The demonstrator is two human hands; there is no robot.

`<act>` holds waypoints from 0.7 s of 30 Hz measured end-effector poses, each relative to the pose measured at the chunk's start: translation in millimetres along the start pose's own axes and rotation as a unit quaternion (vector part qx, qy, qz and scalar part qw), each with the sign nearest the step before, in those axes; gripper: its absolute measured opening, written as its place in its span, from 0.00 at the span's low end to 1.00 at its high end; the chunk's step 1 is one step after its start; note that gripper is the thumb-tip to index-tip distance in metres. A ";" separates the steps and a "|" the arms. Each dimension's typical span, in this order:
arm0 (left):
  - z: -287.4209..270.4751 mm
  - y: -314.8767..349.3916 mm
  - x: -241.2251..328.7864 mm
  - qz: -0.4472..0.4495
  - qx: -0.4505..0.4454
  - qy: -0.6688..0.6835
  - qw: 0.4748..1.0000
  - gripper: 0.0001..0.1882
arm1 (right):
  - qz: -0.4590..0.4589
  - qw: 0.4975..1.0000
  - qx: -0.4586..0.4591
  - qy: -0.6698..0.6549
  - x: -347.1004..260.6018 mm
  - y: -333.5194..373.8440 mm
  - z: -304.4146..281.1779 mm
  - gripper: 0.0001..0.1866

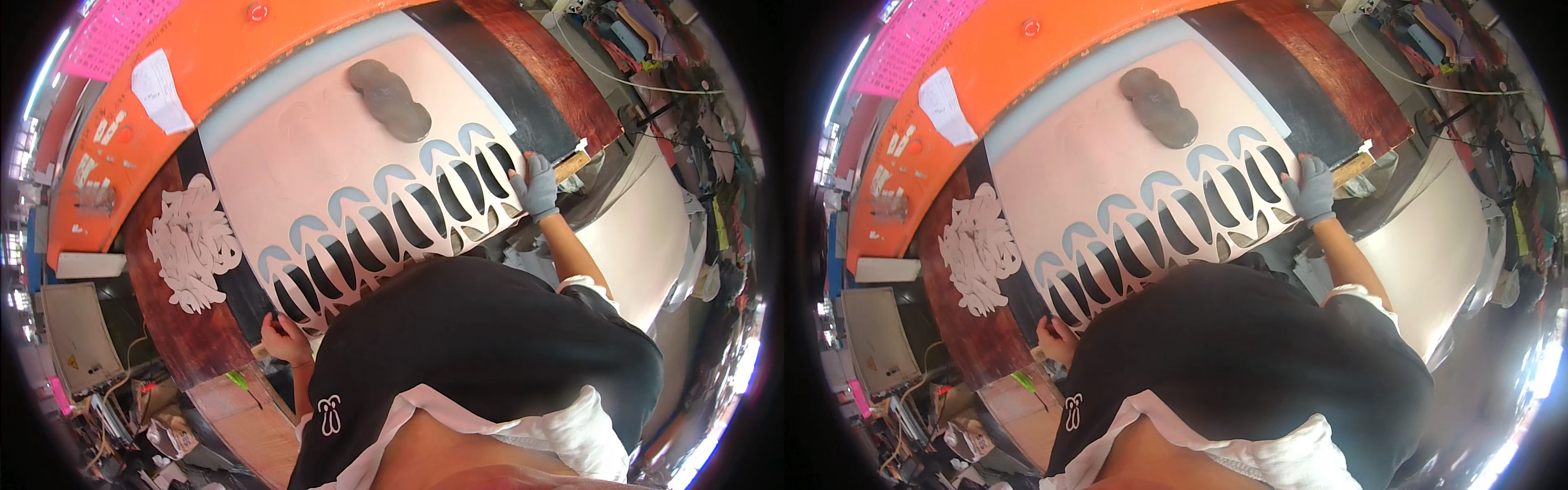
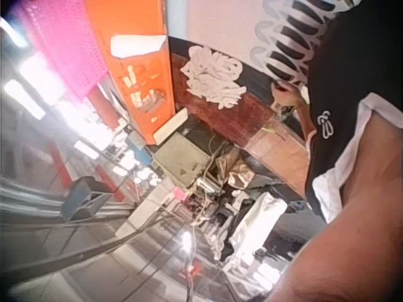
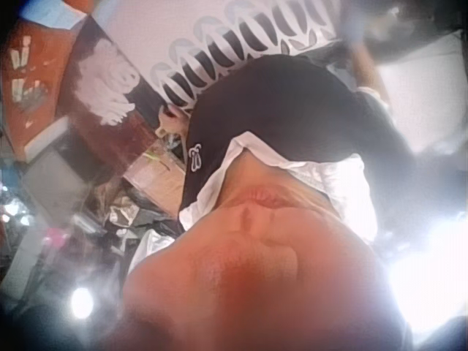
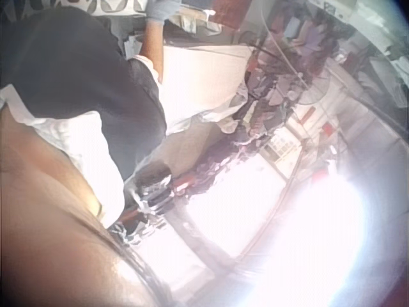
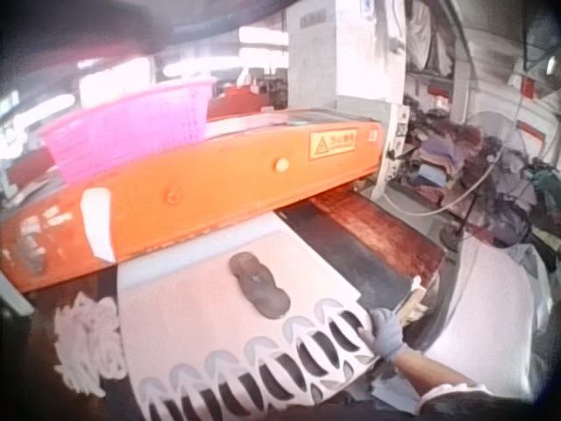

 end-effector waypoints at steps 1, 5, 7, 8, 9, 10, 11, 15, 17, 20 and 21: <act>5.6 1.1 -2.0 -0.041 -0.010 0.018 0.999 0.14 | -0.043 0.998 0.045 -0.025 2.3 1.4 2.9 0.23; 13.2 -5.5 -9.3 0.019 0.044 0.035 0.998 0.09 | -0.088 0.988 0.095 -0.083 -0.8 -6.6 21.7 0.18; 13.6 -12.8 -11.6 0.083 0.060 0.014 0.995 0.11 | -0.064 0.989 0.104 -0.085 -4.5 -12.8 21.7 0.17; 15.1 -17.5 -12.8 0.084 0.048 -0.012 0.995 0.12 | -0.077 0.987 0.115 -0.086 -6.6 -14.2 19.1 0.16; 14.4 -22.2 -13.4 0.082 0.043 -0.041 0.995 0.12 | -0.083 0.984 0.124 -0.094 -9.2 -15.7 16.9 0.16; 15.2 -26.3 -13.3 0.077 0.035 -0.039 0.996 0.15 | -0.086 0.983 0.126 -0.097 -10.7 -14.9 15.5 0.15; 16.2 -34.5 -12.3 0.088 0.031 -0.047 0.994 0.15 | -0.119 0.975 0.160 -0.102 -13.4 -18.6 14.6 0.15; 14.6 -81.5 -13.7 0.125 0.033 -0.063 0.990 0.17 | -0.125 0.982 0.114 -0.085 -24.5 -50.7 24.5 0.18; 12.0 -104.9 -21.0 0.135 0.085 -0.068 0.985 0.17 | -0.197 0.962 0.125 -0.144 -36.1 -83.1 19.8 0.15; 29.2 -119.7 -33.7 0.107 0.034 -0.061 0.992 0.16 | -0.113 0.933 0.211 -0.270 -44.0 -142.5 -15.1 0.13; 36.3 -125.2 -37.4 0.067 0.006 -0.069 0.995 0.16 | -0.069 0.926 0.221 -0.298 -46.8 -165.9 -31.7 0.14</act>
Point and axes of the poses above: each hand's wrist, its own y-axis away from the middle knuckle, its own z-axis out of the palm, x = y × z, the point moved 2 cm from there along -y, towards the middle knuckle, and after that the axes turned 5 degrees about -x, right-handed, at the moved point
